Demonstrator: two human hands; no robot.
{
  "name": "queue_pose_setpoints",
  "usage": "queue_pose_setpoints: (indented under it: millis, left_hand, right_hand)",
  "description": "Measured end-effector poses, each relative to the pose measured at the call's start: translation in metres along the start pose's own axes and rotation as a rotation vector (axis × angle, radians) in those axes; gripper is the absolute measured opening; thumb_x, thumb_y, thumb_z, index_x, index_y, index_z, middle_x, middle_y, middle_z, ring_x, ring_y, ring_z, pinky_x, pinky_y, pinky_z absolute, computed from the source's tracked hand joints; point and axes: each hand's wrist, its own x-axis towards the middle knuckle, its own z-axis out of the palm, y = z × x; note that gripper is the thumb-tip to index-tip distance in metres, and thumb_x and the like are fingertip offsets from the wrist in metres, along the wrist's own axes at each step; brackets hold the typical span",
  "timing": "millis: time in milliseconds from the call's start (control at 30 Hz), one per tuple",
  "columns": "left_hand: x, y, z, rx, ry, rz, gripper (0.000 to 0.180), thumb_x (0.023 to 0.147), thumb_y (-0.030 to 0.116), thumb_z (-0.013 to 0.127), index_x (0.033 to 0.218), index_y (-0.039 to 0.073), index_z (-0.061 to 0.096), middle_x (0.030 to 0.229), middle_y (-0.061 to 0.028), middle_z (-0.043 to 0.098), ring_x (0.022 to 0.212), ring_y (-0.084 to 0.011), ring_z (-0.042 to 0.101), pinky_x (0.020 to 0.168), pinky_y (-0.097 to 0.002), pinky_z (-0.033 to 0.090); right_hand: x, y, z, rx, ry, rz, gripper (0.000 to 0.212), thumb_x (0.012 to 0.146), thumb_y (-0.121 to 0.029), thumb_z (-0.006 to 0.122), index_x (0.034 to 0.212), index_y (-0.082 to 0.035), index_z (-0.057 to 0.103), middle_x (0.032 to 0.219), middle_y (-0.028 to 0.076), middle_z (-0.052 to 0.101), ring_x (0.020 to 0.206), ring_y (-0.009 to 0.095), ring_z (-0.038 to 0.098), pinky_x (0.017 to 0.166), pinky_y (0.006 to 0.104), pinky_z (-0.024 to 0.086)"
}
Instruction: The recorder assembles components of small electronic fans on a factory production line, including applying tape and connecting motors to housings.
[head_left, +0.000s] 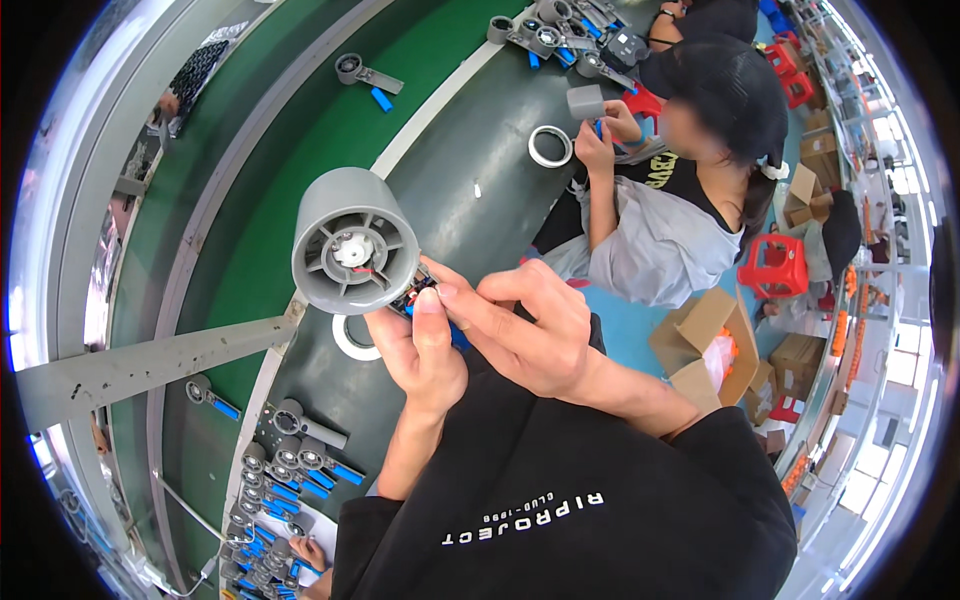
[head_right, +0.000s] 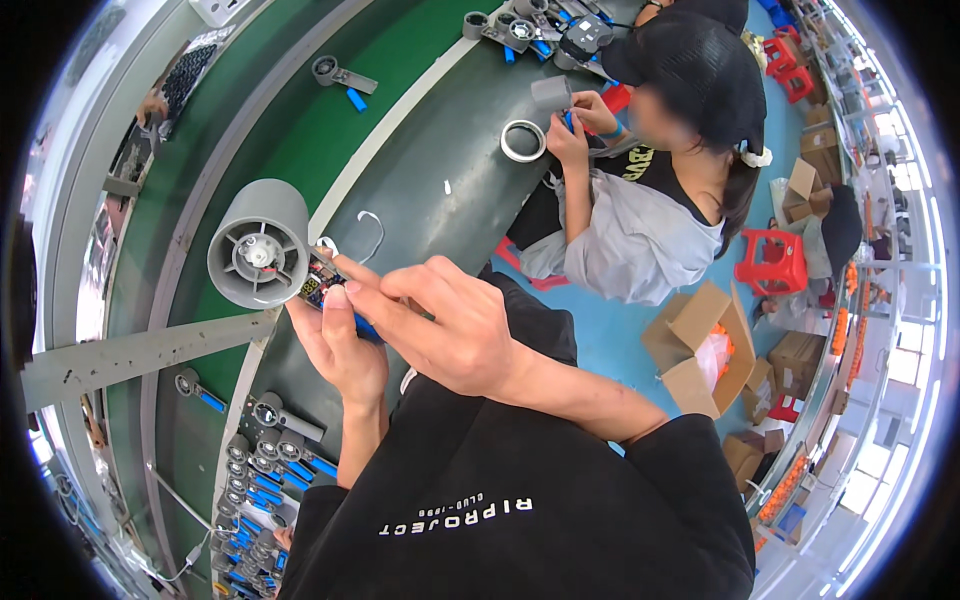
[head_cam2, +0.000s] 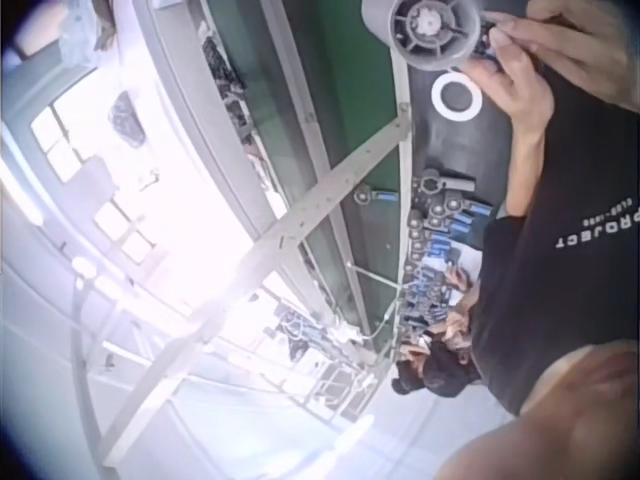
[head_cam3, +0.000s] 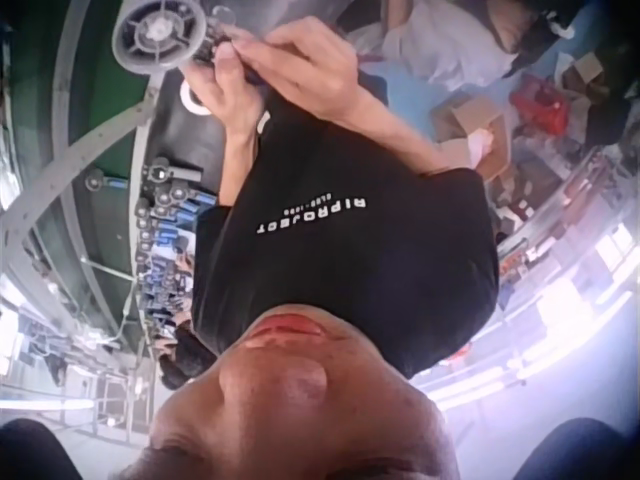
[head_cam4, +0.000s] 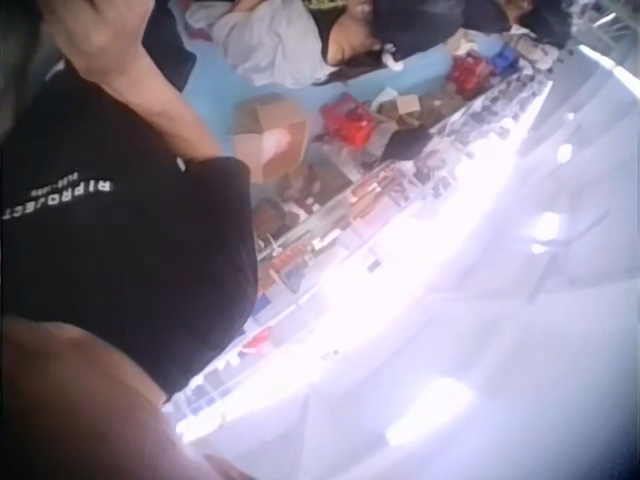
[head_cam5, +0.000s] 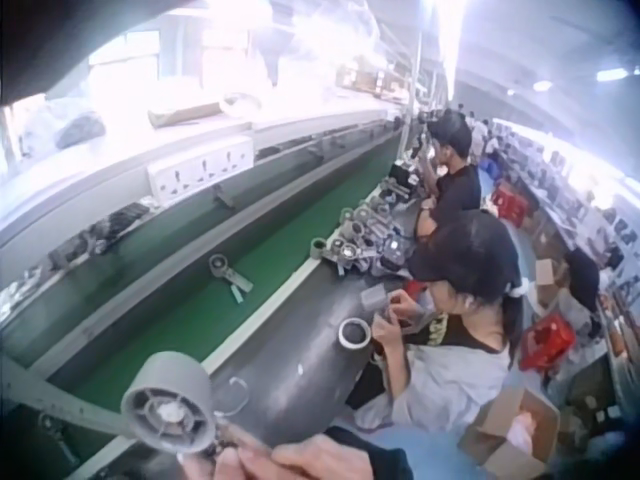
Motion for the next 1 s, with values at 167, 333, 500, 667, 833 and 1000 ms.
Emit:
queue_pose_setpoints:
  millis: [167,333,500,667,833,1000]
  left_hand:
    - [-0.003,-0.007,-0.012,-0.054,-0.034,-0.042,0.053,0.084,0.013,0.047,0.131,-0.006,0.029,0.120,-0.0168,0.045,0.099,-0.0219,0.052,0.088,-0.0310,0.041]
    - [-0.006,-0.005,-0.010,-0.056,-0.034,-0.074,0.061,0.081,0.015,0.049,0.133,-0.005,0.027,0.122,-0.0169,0.044,0.101,-0.0236,0.051,0.089,-0.0330,0.041]
    - [-0.001,-0.003,-0.007,-0.070,-0.039,-0.119,0.061,0.080,0.015,0.049,0.133,-0.005,0.027,0.123,-0.0170,0.043,0.099,-0.0243,0.052,0.086,-0.0327,0.042]
    - [0.002,-0.002,-0.012,-0.109,-0.146,-0.137,0.054,0.082,0.015,0.047,0.129,-0.005,0.031,0.109,-0.0169,0.049,0.084,-0.0218,0.054,0.075,-0.0306,0.043]
    - [0.003,-0.003,-0.003,-0.064,-0.068,-0.103,0.048,0.083,0.016,0.047,0.124,-0.005,0.034,0.091,-0.0172,0.052,0.077,-0.0195,0.053,0.068,-0.0287,0.042]
    - [0.004,-0.009,-0.009,-0.073,-0.083,-0.053,0.040,0.084,0.016,0.045,0.118,-0.004,0.037,0.083,-0.0162,0.053,0.074,-0.0199,0.054,0.066,-0.0298,0.045]
  right_hand:
    - [0.004,-0.001,0.001,0.019,-0.088,0.055,0.034,0.063,0.003,0.070,0.097,-0.003,0.068,0.076,0.004,0.053,0.056,0.015,0.050,0.047,0.0266,0.040]
    - [0.008,-0.011,-0.007,0.040,-0.240,0.195,0.028,0.072,0.001,0.068,0.099,-0.002,0.066,0.075,0.007,0.053,0.056,0.017,0.051,0.047,0.0270,0.040]
    - [0.008,-0.006,-0.013,0.172,-0.227,0.238,0.028,0.075,0.000,0.068,0.102,-0.002,0.066,0.069,0.005,0.053,0.052,0.015,0.050,0.044,0.0266,0.039]
    - [0.008,-0.004,-0.016,0.153,-0.206,0.199,0.033,0.071,0.001,0.069,0.103,-0.004,0.067,0.067,0.003,0.054,0.050,0.014,0.049,0.043,0.0263,0.039]
    - [0.004,-0.005,-0.010,0.053,-0.221,0.146,0.038,0.068,0.001,0.070,0.105,-0.005,0.067,0.067,0.003,0.054,0.049,0.013,0.048,0.043,0.0266,0.038]
    - [0.000,-0.012,-0.006,0.399,-0.241,0.422,0.036,0.079,0.003,0.063,0.114,-0.005,0.063,0.063,0.006,0.053,0.048,0.012,0.048,0.044,0.0261,0.038]
